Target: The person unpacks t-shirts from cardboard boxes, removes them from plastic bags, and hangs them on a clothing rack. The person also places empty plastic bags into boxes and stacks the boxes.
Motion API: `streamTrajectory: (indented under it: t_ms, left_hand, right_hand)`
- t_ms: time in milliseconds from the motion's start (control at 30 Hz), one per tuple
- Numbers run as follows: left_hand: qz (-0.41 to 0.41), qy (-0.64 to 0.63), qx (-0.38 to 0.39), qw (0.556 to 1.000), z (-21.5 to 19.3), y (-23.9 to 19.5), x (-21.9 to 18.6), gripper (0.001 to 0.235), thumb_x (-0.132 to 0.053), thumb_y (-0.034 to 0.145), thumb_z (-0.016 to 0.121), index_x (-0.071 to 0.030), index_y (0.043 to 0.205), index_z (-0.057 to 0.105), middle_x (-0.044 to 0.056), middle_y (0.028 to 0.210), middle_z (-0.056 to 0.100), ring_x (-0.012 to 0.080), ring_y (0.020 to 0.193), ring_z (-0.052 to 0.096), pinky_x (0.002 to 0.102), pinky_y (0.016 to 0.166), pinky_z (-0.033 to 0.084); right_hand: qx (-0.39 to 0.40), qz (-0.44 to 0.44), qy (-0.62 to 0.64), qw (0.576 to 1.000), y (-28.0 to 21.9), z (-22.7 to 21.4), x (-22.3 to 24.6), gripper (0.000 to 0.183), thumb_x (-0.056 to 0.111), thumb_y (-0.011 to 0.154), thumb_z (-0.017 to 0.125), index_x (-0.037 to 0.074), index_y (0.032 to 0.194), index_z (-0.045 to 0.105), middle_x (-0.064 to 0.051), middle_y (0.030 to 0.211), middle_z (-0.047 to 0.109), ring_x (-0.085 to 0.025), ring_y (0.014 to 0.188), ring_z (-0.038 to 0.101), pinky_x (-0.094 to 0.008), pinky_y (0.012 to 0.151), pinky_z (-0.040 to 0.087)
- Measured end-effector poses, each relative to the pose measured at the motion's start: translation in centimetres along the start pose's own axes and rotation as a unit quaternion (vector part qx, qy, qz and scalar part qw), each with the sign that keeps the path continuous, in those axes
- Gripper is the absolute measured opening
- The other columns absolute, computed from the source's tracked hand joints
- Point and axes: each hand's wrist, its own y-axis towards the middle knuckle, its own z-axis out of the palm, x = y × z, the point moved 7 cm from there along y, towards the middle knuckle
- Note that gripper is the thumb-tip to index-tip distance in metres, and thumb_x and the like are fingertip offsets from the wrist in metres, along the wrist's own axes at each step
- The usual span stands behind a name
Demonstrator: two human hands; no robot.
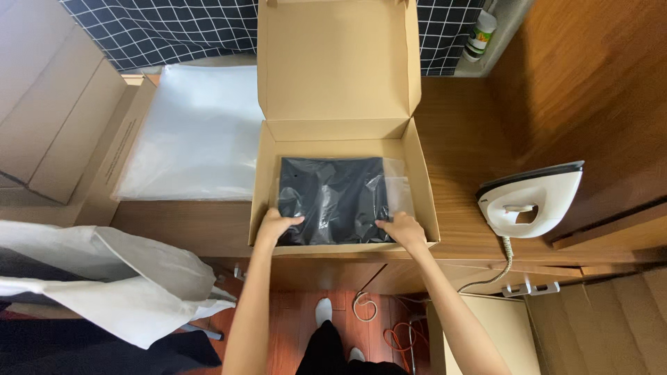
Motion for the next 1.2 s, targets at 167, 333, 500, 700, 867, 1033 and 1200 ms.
streamTrajectory:
  t_ms: [167,333,500,700,867,1033,1200]
  left_hand:
    - [0.12,-0.428,0.147,0.883,-1.8,-5.8,-6.7,0.067,0.005,0.061,0.071,-0.002,0.123,0.046,0.012,0.121,0.051,0.0222,0.115,0.044,0.033,0.099,0.032]
    - [0.151,-0.229,0.139,0.951,-1.0,-4.0,-5.0,0.092,0.012,0.058,0.068,-0.002,0.135,0.021,0.02,0.135,0.028,0.0297,0.128,0.022,0.04,0.106,0.017]
    - [0.171,-0.033,0.048,0.984,-3.3,-3.0,-7.5,0.082,-0.004,0.056,0.077,-0.024,0.125,0.037,0.016,0.111,0.057,0.0335,0.108,0.051,0.041,0.092,0.041]
    - [0.075,-0.266,0.104,0.955,-7.8,-2.7,-11.6,0.087,-0.005,0.069,0.071,-0.009,0.135,0.015,0.026,0.102,0.054,0.0285,0.067,0.065,0.034,0.071,0.051]
    - [0.23,-0.605,0.223,0.729,-10.9,-4.0,-15.6,0.063,-0.018,0.084,0.055,-0.04,0.13,0.017,0.016,0.133,0.04,0.0349,0.114,0.048,0.045,0.086,0.045]
    - [0.236,-0.518,0.205,0.796,-11.0,-4.2,-14.1,0.048,-0.011,0.083,0.054,-0.03,0.124,0.039,0.012,0.109,0.051,0.0214,0.091,0.059,0.03,0.078,0.05]
    - [0.178,-0.493,0.159,0.837,-8.7,-1.4,-9.2,0.025,-0.016,0.086,0.05,-0.014,0.11,0.056,0.007,0.083,0.063,0.0114,0.072,0.061,0.02,0.065,0.049]
  right_hand:
    - [0.067,-0.085,0.269,0.957,-7.4,-5.4,5.3,0.065,0.041,0.061,0.071,-0.004,0.106,0.058,-0.023,0.107,0.059,-0.034,0.11,0.05,-0.043,0.094,0.034]
    - [0.048,-0.197,-0.06,0.977,0.1,-1.3,2.2,0.06,0.026,0.071,0.063,0.008,0.123,0.039,-0.015,0.119,0.052,-0.031,0.116,0.044,-0.05,0.1,0.017]
    - [-0.04,-0.201,0.021,0.979,2.8,-3.5,2.8,0.049,0.017,0.068,0.065,0.013,0.116,0.053,-0.012,0.107,0.061,-0.032,0.103,0.055,-0.047,0.09,0.041]
    - [0.112,-0.135,0.502,0.847,3.5,-6.8,4.7,0.059,0.021,0.059,0.073,-0.006,0.106,0.05,-0.013,0.073,0.058,-0.022,0.062,0.059,-0.031,0.054,0.047]
    - [0.25,-0.061,0.783,0.566,-0.1,-11.2,7.4,0.023,0.004,0.074,0.051,0.002,0.097,0.052,-0.002,0.08,0.051,-0.012,0.066,0.05,-0.02,0.052,0.038]
    - [0.294,-0.155,0.869,0.366,2.4,-10.7,4.9,0.033,0.007,0.082,0.048,0.006,0.114,0.053,-0.014,0.117,0.055,-0.026,0.107,0.054,-0.033,0.073,0.051]
    - [0.244,-0.171,0.859,0.417,0.7,-8.4,1.8,0.04,0.01,0.089,0.041,0.02,0.128,0.044,-0.013,0.112,0.058,-0.019,0.092,0.062,-0.028,0.065,0.055]
